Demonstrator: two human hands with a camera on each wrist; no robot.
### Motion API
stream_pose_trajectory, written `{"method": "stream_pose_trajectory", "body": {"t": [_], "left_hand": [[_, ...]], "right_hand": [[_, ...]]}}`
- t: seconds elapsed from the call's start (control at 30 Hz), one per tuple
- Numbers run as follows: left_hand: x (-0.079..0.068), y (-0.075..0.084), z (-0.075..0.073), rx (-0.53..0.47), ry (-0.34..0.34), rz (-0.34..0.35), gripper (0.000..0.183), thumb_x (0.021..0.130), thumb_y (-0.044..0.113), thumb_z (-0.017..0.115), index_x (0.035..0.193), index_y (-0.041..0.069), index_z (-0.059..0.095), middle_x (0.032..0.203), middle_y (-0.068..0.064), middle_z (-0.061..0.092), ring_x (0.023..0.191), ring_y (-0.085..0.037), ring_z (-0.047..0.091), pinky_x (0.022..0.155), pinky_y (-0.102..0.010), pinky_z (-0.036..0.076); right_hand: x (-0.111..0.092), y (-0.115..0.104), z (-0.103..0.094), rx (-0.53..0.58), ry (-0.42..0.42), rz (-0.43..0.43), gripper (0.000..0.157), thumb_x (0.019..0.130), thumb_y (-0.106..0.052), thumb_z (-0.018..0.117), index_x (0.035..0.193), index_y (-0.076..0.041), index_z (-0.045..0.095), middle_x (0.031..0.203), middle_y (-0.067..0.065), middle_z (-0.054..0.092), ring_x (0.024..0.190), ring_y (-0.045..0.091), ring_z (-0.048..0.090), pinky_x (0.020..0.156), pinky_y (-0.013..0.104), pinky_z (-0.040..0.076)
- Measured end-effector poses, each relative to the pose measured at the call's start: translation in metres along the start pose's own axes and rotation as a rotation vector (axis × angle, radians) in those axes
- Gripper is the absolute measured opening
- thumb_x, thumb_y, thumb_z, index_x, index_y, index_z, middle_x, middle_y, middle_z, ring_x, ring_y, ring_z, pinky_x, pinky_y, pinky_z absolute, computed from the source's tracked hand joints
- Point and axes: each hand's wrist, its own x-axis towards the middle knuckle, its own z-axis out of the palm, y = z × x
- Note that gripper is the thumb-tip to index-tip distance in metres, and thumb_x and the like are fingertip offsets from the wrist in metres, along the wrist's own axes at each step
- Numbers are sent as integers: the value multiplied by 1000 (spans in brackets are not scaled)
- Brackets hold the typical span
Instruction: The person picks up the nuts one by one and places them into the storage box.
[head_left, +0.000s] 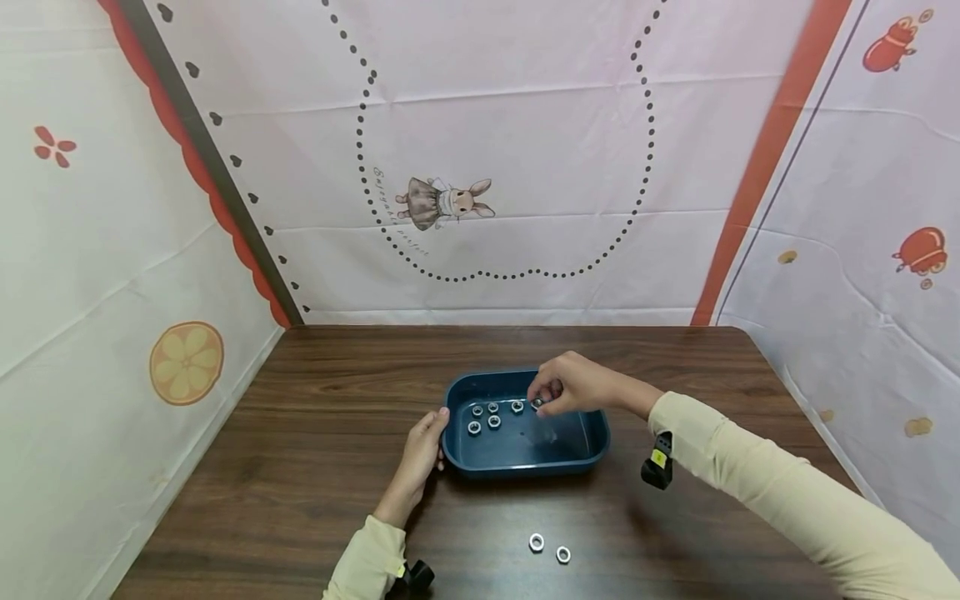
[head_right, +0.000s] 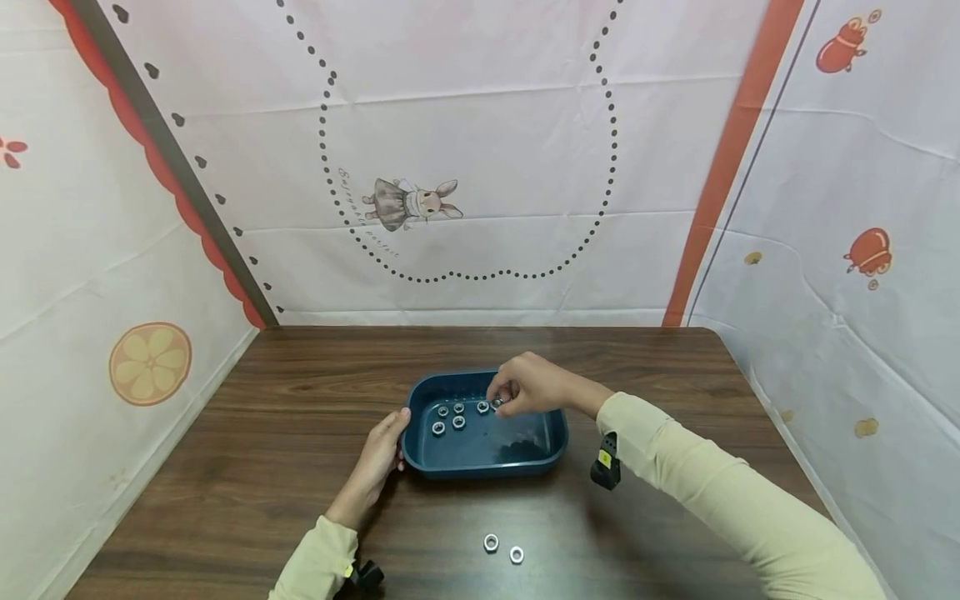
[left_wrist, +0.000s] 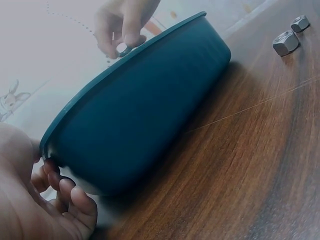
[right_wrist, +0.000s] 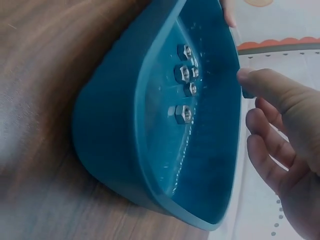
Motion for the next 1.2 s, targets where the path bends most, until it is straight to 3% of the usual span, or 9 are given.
{"method": "stream_pose_trajectory", "body": {"t": [0.37, 0.63, 0.87, 1.03, 1.2], "left_hand": [[0, 1, 1, 3, 3, 1, 47, 108, 48, 46, 85, 7, 50, 65, 1, 43, 60, -14, 42, 51, -24, 40], [1, 1, 3, 3, 9, 8, 46, 108, 47, 45, 85, 8, 50, 65, 0, 43, 60, -14, 42, 51, -24, 39], [2, 1, 2, 3, 4, -5, 46, 108, 47, 46, 85, 8, 50, 64, 1, 43, 60, -15, 42, 51, -25, 39], [3, 0, 2, 10, -22, -17, 44, 111, 38, 42, 86, 2, 50, 64, 0, 43, 60, -17, 43, 52, -27, 41], [1, 2, 1, 7, -17, -5, 44, 111, 38, 42, 85, 3, 49, 64, -1, 42, 60, -17, 42, 51, -27, 40]], "right_hand": [[26, 13, 10, -26, -138, -54, 20, 92, -10, 77, 112, -4, 76, 73, -7, 61, 60, 0, 48, 58, 21, 44], [40, 18, 18, -104, -192, -48, 19, 91, -11, 79, 109, -7, 77, 78, -7, 62, 64, -1, 50, 61, 19, 45], [49, 21, 30, -180, -243, -34, 18, 91, -14, 79, 108, -9, 78, 76, -6, 60, 60, 0, 46, 58, 18, 40], [52, 22, 38, -218, -274, -17, 17, 91, -15, 79, 108, -11, 79, 76, -9, 60, 60, -1, 46, 59, 18, 40], [56, 23, 44, -251, -295, -1, 18, 91, -13, 79, 109, -12, 79, 66, -11, 56, 56, 0, 45, 57, 18, 39]]}}
